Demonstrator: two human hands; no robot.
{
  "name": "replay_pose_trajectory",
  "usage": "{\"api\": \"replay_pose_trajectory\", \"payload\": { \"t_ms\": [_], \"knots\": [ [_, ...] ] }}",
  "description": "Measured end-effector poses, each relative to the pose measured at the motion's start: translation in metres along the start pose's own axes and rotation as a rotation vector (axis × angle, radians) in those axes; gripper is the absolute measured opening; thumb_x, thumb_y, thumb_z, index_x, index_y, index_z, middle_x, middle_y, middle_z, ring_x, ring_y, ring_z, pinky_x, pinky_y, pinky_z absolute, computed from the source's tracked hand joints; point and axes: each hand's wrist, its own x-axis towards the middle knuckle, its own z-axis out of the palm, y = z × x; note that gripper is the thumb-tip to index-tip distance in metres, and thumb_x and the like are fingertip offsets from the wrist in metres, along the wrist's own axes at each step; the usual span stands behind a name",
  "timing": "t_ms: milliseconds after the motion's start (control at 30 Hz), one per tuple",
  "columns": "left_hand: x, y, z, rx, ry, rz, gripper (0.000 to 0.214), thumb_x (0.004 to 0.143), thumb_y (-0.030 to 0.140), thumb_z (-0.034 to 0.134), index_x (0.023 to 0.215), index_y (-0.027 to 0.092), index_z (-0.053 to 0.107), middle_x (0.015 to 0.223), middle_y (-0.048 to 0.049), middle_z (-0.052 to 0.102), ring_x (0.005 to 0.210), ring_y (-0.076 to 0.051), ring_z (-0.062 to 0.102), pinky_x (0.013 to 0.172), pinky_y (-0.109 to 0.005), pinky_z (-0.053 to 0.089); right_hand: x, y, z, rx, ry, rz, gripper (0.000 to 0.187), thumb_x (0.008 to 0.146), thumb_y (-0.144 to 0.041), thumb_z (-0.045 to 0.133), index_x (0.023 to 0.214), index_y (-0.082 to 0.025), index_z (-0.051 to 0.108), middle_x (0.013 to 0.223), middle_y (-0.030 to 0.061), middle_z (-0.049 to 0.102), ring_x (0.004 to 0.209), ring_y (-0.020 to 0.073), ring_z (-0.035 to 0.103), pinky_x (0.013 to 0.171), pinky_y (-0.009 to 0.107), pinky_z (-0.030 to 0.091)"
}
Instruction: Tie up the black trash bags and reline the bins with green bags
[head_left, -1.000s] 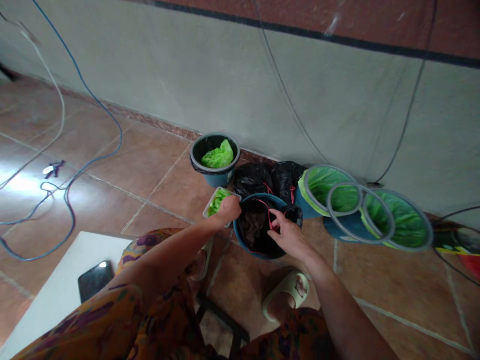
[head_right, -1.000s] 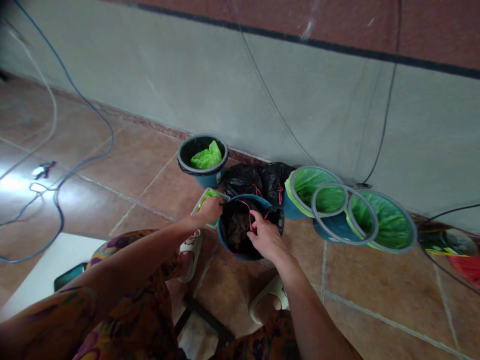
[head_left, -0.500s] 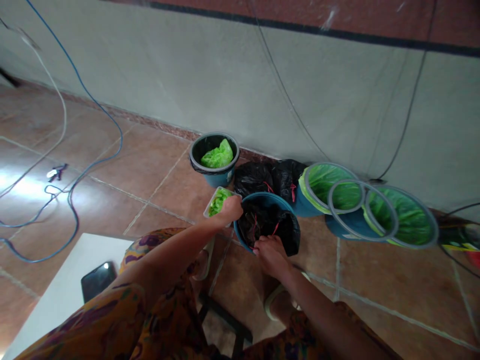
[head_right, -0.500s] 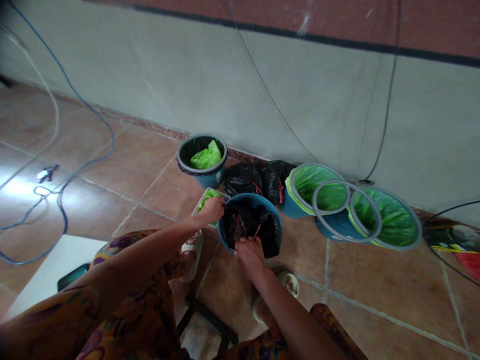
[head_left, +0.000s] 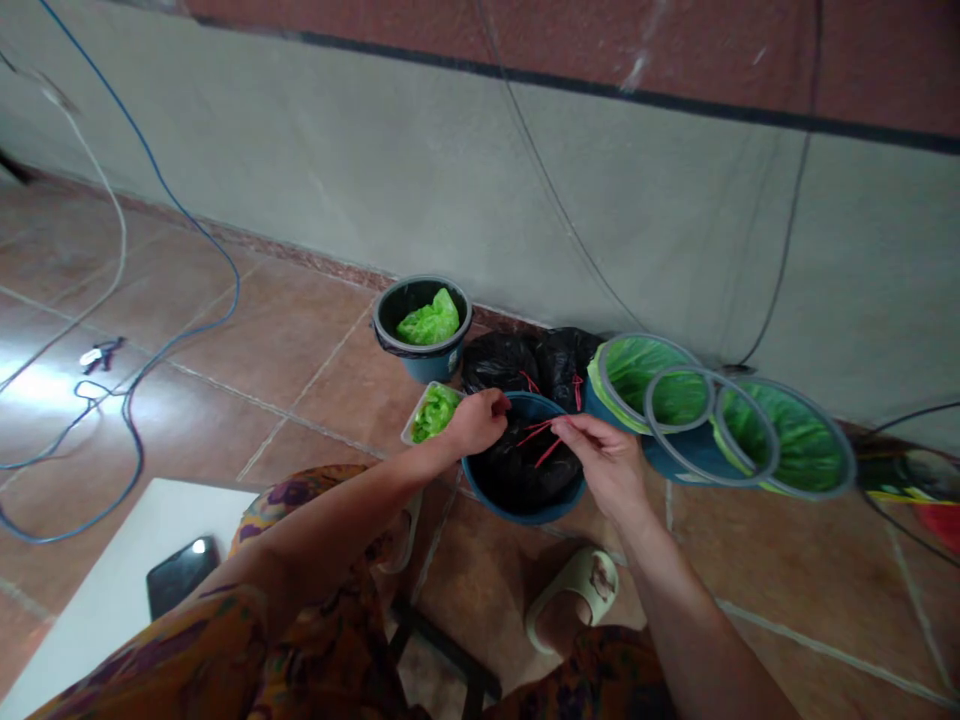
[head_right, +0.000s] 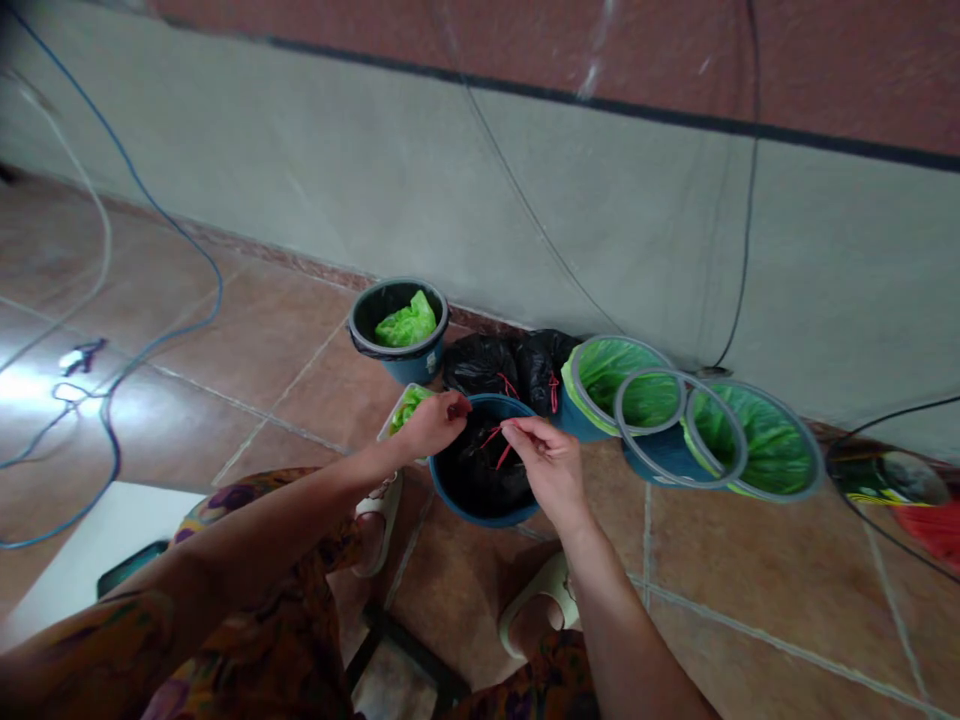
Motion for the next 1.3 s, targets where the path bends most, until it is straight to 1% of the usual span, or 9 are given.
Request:
{"api": "replay_pose_trajectory", "payload": {
  "t_ms": [133, 233, 467, 667, 833, 933, 1033, 1167, 1300],
  "knots": [
    [-0.018, 0.016, 0.011, -0.187, -0.19, 0.308, 0.037, 0.077, 0.019, 0.063, 0.114, 0.015, 0.067, 0.109, -0.0071, 0.072, 0.095, -0.018, 0.066, 0.088, -0.028, 0.051, 0.005, -0.007, 0.003, 0.128, 0.104, -0.071, 0.021, 0.076, -0.042, 0.076, 0.084, -0.022, 0.075, 0.088, 0.0034, 0.075, 0.083, 0.0189, 0.069, 0.081, 0.034, 0.054],
    [-0.028, 0.019, 0.029, -0.186, -0.18, 0.341, 0.039, 0.08, 0.028, 0.067, 0.117, 0.016, 0.067, 0.115, -0.0101, 0.07, 0.107, -0.022, 0.063, 0.099, -0.033, 0.046, 0.007, -0.01, 0.008, 0.117, 0.059, -0.077, 0.021, 0.078, -0.043, 0.074, 0.085, -0.023, 0.075, 0.093, 0.0041, 0.075, 0.087, 0.0195, 0.069, 0.082, 0.035, 0.055],
    [-0.022, 0.015, 0.049, -0.286, -0.148, 0.174, 0.022, 0.09, 0.025, 0.052, 0.088, 0.019, 0.074, 0.09, -0.0042, 0.074, 0.091, -0.019, 0.065, 0.092, -0.029, 0.046, 0.009, -0.012, 0.018, 0.084, -0.009, -0.04, 0.029, 0.08, -0.046, 0.07, 0.097, -0.022, 0.074, 0.099, 0.0059, 0.074, 0.088, 0.0195, 0.068, 0.081, 0.035, 0.054],
    [-0.008, -0.005, 0.032, -0.825, 0.038, -0.153, 0.024, 0.091, 0.027, 0.05, 0.079, 0.015, 0.068, 0.086, -0.0044, 0.071, 0.084, -0.015, 0.064, 0.083, -0.027, 0.048, 0.027, 0.003, -0.037, -0.422, 0.151, 0.001, 0.045, 0.076, -0.05, 0.07, 0.108, -0.019, 0.071, 0.081, 0.0043, 0.069, 0.071, 0.0181, 0.062, 0.069, 0.032, 0.05],
    [-0.002, -0.014, 0.017, -1.143, 0.106, -0.405, 0.018, 0.091, 0.024, 0.052, 0.079, 0.015, 0.061, 0.084, -0.0049, 0.069, 0.081, -0.012, 0.064, 0.078, -0.024, 0.049, 0.021, 0.026, -0.072, -0.989, -0.174, 0.188, 0.046, 0.064, -0.043, 0.078, 0.105, -0.023, 0.073, 0.08, 0.0041, 0.07, 0.07, 0.0199, 0.063, 0.062, 0.03, 0.044],
    [-0.001, -0.011, 0.015, -1.195, 0.096, -0.411, 0.018, 0.092, 0.024, 0.052, 0.078, 0.015, 0.061, 0.083, -0.0045, 0.069, 0.081, -0.011, 0.064, 0.08, -0.025, 0.05, 0.013, 0.021, -0.064, -0.946, -0.405, 0.27, 0.018, 0.07, -0.039, 0.073, 0.073, -0.021, 0.072, 0.061, 0.0015, 0.065, 0.057, 0.0158, 0.057, 0.055, 0.027, 0.038],
    [0.001, -0.006, 0.015, -1.252, 0.076, -0.337, 0.019, 0.09, 0.028, 0.056, 0.079, 0.014, 0.061, 0.082, -0.0051, 0.068, 0.081, -0.013, 0.065, 0.083, -0.028, 0.051, 0.012, 0.001, -0.05, -0.607, -0.526, 0.25, 0.035, 0.083, -0.049, 0.057, 0.068, -0.02, 0.07, 0.055, -0.0006, 0.058, 0.053, 0.0128, 0.05, 0.052, 0.025, 0.035],
    [0.003, -0.003, 0.019, -1.198, 0.038, -0.241, 0.021, 0.087, 0.032, 0.061, 0.078, 0.013, 0.062, 0.079, -0.0047, 0.066, 0.07, -0.011, 0.06, 0.074, -0.026, 0.05, 0.019, -0.009, -0.043, -0.309, -0.261, 0.191, 0.043, 0.084, -0.055, 0.055, 0.097, -0.017, 0.071, 0.068, 0.0015, 0.063, 0.062, 0.0147, 0.055, 0.058, 0.026, 0.041],
    [0.004, -0.006, 0.025, -0.997, 0.056, -0.247, 0.021, 0.087, 0.028, 0.058, 0.076, 0.012, 0.065, 0.068, -0.0025, 0.062, 0.062, -0.009, 0.055, 0.061, -0.022, 0.045, 0.023, 0.007, -0.047, -0.695, -0.154, 0.241, 0.032, 0.077, -0.046, 0.065, 0.097, -0.021, 0.072, 0.073, 0.004, 0.07, 0.067, 0.0196, 0.062, 0.064, 0.03, 0.044]
  ]
}}
